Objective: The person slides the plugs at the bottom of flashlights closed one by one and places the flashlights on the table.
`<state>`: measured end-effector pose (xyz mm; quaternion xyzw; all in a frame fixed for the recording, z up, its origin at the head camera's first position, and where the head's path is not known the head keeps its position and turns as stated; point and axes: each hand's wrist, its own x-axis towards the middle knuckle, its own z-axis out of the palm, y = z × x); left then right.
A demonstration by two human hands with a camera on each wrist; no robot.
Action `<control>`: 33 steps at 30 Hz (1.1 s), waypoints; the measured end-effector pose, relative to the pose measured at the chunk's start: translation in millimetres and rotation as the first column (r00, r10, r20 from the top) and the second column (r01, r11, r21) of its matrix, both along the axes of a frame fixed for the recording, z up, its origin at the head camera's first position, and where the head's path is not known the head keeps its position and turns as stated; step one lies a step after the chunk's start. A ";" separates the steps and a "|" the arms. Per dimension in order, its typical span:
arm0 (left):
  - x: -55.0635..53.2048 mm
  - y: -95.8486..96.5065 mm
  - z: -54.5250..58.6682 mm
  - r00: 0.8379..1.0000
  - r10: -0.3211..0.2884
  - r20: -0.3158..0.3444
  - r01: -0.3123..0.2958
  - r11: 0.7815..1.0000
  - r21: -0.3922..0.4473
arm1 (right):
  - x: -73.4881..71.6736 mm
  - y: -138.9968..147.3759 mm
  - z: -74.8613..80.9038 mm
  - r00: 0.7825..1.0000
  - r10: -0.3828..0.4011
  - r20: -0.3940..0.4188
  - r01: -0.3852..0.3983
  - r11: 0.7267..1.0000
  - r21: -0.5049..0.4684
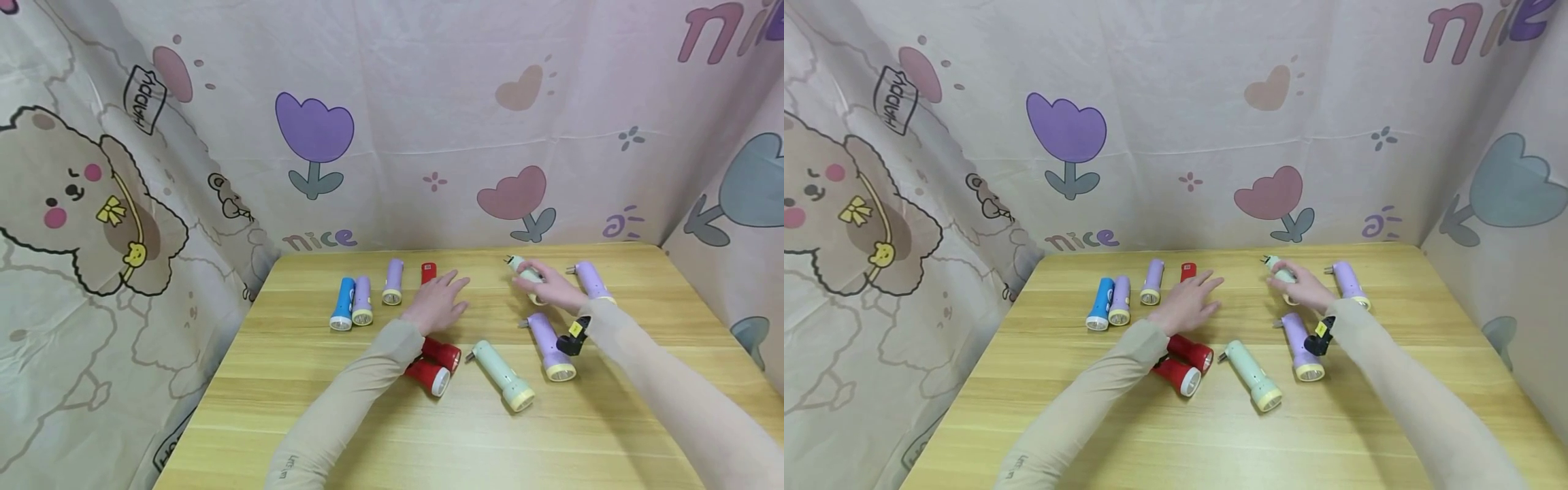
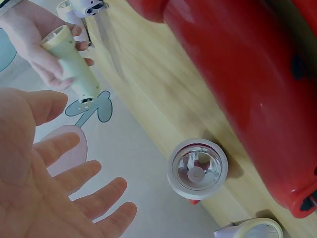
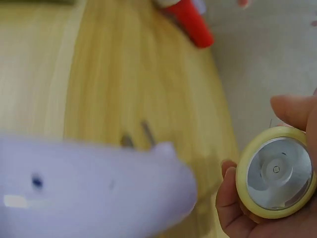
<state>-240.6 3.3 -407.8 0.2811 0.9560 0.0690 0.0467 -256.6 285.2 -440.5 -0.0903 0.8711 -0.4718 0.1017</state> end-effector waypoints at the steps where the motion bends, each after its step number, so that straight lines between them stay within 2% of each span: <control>1: -0.2 -0.6 -0.5 1.000 0.001 -0.001 -0.001 1.000 0.006 | 0.6 -0.2 1.2 1.000 -0.008 0.022 0.008 0.999 -0.033; 6: 0.2 -3.0 -0.8 1.000 0.007 -0.003 -0.007 0.999 0.040 | 4.6 -3.9 6.3 0.998 -0.025 0.066 0.036 0.984 -0.172; 9: 0.5 -4.2 -0.3 1.000 0.006 -0.024 -0.004 0.997 0.078 | 9.3 -9.6 10.0 0.996 -0.041 0.085 0.062 0.961 -0.271; 11: 0.4 -4.9 0.2 0.999 0.004 -0.049 0.001 0.994 0.107 | 12.6 -14.0 13.1 0.993 -0.049 0.103 0.082 0.934 -0.347; 15: 0.7 -6.8 1.7 0.996 0.009 -0.088 0.006 0.986 0.167 | 16.7 -20.4 16.3 0.987 -0.046 0.155 0.123 0.837 -0.533; 18: 0.4 -8.2 2.2 0.995 0.015 -0.101 0.007 0.976 0.217 | 15.7 -20.7 12.9 0.987 -0.017 0.157 0.115 0.762 -0.637; 20: -0.2 -9.4 2.2 0.994 0.020 -0.107 0.008 0.968 0.251 | 5.3 -13.9 -2.8 0.991 0.041 0.127 0.068 0.669 -0.740; 22: -0.9 -10.5 1.9 0.993 0.025 -0.111 0.008 0.957 0.291 | 5.9 -15.2 -3.8 0.992 0.058 0.114 0.051 0.638 -0.768; 25: -2.0 -12.3 1.8 0.993 0.041 -0.109 0.000 0.937 0.350 | 10.4 -22.1 1.5 0.991 0.052 0.123 0.067 0.601 -0.796; 27: -2.7 -13.6 2.4 0.994 0.055 -0.093 -0.014 0.918 0.396 | 24.4 -34.5 20.3 0.987 0.008 0.160 0.118 0.638 -0.761; 30: -2.9 -15.8 5.5 0.996 0.079 -0.052 -0.045 0.879 0.474 | 29.8 -42.5 28.8 0.983 0.007 0.182 0.142 0.595 -0.791; 31: -3.0 -16.5 6.3 0.996 0.086 -0.034 -0.057 0.865 0.499 | 31.0 -44.6 30.6 0.983 0.005 0.185 0.147 0.590 -0.794; 33: -3.0 -17.7 7.9 0.995 0.097 -0.001 -0.081 0.835 0.543 | 32.8 -48.2 32.6 0.983 -0.008 0.184 0.152 0.599 -0.786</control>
